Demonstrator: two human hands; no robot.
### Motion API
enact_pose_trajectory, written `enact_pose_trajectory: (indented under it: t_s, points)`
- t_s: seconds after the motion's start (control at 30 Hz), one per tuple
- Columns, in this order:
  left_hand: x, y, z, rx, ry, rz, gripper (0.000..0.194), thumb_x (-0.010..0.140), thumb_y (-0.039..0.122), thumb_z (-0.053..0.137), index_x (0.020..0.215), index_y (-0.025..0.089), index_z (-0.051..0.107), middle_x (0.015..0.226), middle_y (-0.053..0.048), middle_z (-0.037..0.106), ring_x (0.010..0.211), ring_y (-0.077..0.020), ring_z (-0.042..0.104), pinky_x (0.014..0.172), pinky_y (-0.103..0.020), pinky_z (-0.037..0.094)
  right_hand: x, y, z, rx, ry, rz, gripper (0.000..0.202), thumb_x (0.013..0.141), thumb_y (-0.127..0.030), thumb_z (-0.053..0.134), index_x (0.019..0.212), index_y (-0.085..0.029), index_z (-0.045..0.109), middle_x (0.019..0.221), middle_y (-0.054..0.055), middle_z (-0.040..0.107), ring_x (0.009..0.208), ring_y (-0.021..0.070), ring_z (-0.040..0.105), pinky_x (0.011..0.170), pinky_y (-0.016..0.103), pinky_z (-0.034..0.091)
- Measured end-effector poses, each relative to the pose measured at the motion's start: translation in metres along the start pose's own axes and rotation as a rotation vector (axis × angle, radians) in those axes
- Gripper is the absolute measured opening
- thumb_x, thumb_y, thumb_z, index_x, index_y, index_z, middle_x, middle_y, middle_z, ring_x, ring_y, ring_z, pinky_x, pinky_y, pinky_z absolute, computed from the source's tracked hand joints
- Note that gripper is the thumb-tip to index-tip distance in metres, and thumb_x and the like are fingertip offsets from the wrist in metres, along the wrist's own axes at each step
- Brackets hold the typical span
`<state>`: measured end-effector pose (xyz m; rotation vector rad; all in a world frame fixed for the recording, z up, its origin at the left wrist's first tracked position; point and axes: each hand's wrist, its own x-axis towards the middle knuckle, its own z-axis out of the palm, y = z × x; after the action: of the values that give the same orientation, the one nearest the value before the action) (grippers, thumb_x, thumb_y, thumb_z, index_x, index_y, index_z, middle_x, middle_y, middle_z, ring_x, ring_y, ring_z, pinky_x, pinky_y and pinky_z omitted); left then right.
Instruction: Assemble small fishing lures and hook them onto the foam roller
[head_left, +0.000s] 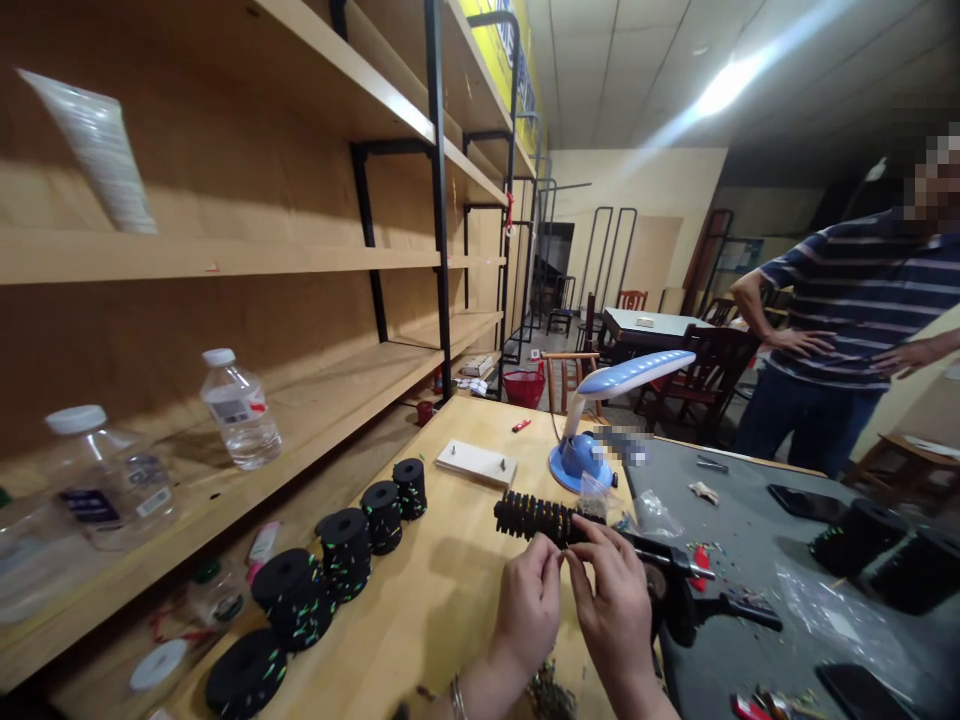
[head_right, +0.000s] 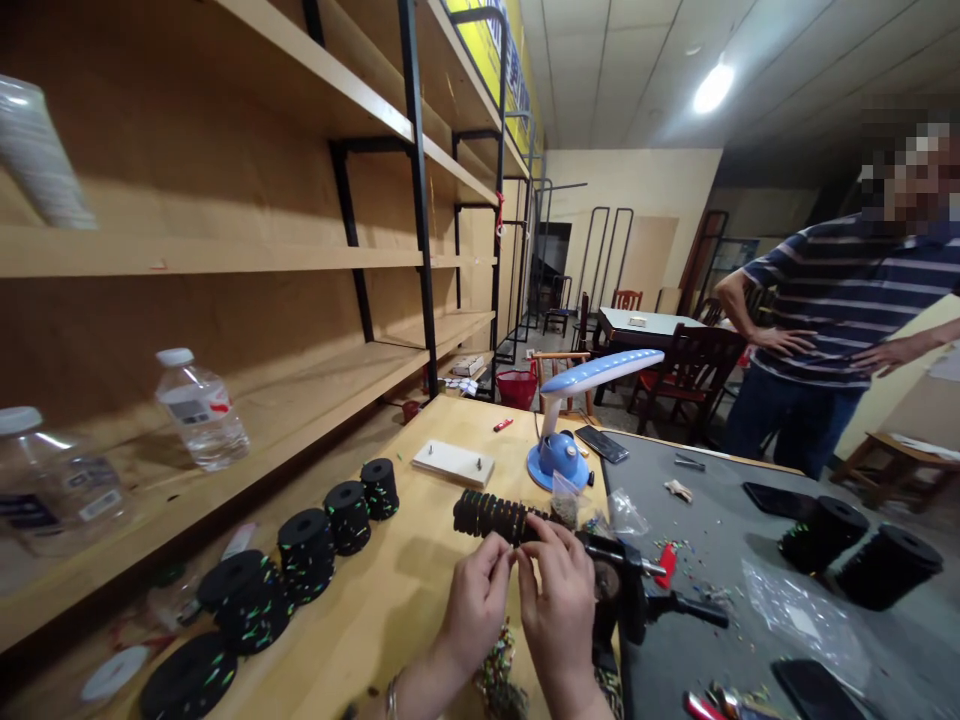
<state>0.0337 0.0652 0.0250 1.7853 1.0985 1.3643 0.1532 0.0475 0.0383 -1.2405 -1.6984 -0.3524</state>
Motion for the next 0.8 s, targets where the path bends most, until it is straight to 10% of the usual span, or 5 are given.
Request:
enact_pose_trajectory:
  t_s: [0.8]
  points:
    - [0.001,-0.0044,-0.0059,0.038,-0.046,0.02,0.021,0.091,0.017,0.04,0.072,0.023,0.046,0.061,0.0,0.053,0.054,-0.0155,0.052,0.051,-0.028,0.024,-0.0014,0.002,0.0111,-0.086,0.014,-0.005,0.016,0.091,-0.029,0.053,0.08,-0.022,0.063,0.106,0.011,0.071,0.104,0.0297,0.056,0.088,0.045,0.042]
